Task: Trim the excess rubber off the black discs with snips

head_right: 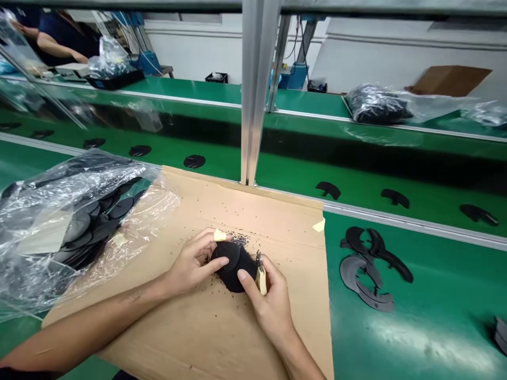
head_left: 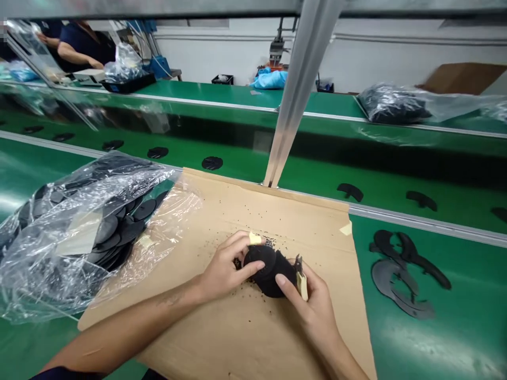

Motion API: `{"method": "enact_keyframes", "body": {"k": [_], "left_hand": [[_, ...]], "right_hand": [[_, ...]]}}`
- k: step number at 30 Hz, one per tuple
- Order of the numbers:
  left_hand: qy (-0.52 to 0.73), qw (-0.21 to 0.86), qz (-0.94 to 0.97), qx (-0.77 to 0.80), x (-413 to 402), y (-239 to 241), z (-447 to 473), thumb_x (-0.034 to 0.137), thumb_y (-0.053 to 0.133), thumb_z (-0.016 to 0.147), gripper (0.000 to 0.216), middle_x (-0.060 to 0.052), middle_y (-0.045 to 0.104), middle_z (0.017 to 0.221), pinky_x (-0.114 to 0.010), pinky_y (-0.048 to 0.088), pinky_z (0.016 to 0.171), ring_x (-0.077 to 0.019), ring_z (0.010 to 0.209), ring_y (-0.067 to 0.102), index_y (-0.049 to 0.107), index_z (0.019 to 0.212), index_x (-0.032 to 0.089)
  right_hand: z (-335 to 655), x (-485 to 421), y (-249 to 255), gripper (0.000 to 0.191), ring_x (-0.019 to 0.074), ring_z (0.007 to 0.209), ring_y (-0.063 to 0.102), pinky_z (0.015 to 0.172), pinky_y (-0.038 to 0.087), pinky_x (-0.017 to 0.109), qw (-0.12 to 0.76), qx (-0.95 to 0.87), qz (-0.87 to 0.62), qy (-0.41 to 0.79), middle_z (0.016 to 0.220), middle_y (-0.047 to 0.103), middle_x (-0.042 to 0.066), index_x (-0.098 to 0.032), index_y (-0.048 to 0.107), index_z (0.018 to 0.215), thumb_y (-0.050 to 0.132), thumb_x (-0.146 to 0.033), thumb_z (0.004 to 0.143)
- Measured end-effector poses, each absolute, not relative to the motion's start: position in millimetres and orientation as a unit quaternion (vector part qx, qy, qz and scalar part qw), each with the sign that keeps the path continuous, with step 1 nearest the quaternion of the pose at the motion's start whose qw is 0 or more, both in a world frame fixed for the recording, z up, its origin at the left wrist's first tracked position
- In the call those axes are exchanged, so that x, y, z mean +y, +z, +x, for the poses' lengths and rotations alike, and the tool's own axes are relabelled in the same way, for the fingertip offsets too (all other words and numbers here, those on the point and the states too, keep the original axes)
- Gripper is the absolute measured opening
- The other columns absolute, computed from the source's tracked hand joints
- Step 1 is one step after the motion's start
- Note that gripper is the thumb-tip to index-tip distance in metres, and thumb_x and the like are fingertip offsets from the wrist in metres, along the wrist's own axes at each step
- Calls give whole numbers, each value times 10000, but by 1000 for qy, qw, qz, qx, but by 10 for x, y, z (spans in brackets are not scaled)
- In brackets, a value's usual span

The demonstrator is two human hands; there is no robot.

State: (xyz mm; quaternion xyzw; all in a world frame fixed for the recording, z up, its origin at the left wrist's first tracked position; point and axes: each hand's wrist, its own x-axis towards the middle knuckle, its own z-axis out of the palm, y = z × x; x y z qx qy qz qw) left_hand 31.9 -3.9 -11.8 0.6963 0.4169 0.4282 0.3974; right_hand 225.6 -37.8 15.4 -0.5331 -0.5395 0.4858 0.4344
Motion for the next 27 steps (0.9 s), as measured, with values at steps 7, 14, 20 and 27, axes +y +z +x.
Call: {"method": "enact_keyframes", "body": {"k": [7, 14, 20, 27], "left_hand": [[442, 359, 718, 400, -62, -123, 301, 266, 620, 943, 255, -83, 737, 1079, -301, 591, 865, -189, 968, 712, 631, 1184, 183], [470, 278, 748, 378, -93, -96, 313, 230, 615, 944, 255, -88, 753, 1068, -307, 600, 892, -190, 986, 722, 634, 1189, 162], [413, 407, 722, 378, -75, -69, 293, 245, 581, 955, 280, -92, 717, 1163, -329, 578, 916, -213, 1068, 688, 609, 1224, 170], [405, 445, 716, 354, -42, -13, 287, 233, 538, 976, 222, -87, 722, 1109, -330, 556, 907, -209, 1037, 680, 627, 1168, 168]], "right_hand": [[2196, -363, 143, 253, 217, 842, 650, 766, 538, 299, 427, -558, -549, 453, 890, 709, 37, -206, 682, 955, 692, -437, 851], [2165, -390, 136, 239, 188, 773, 617, 700, 516, 264, 415, -576, -551, 438, 829, 670, 21, -207, 656, 914, 681, -439, 863], [2160, -391, 127, 221, 182, 752, 613, 687, 514, 259, 411, -594, -548, 422, 810, 661, 17, -207, 648, 918, 682, -419, 866], [2165, -384, 89, 134, 162, 739, 615, 669, 510, 233, 418, -611, -530, 414, 807, 656, 0, -221, 640, 927, 671, -345, 883]]}}
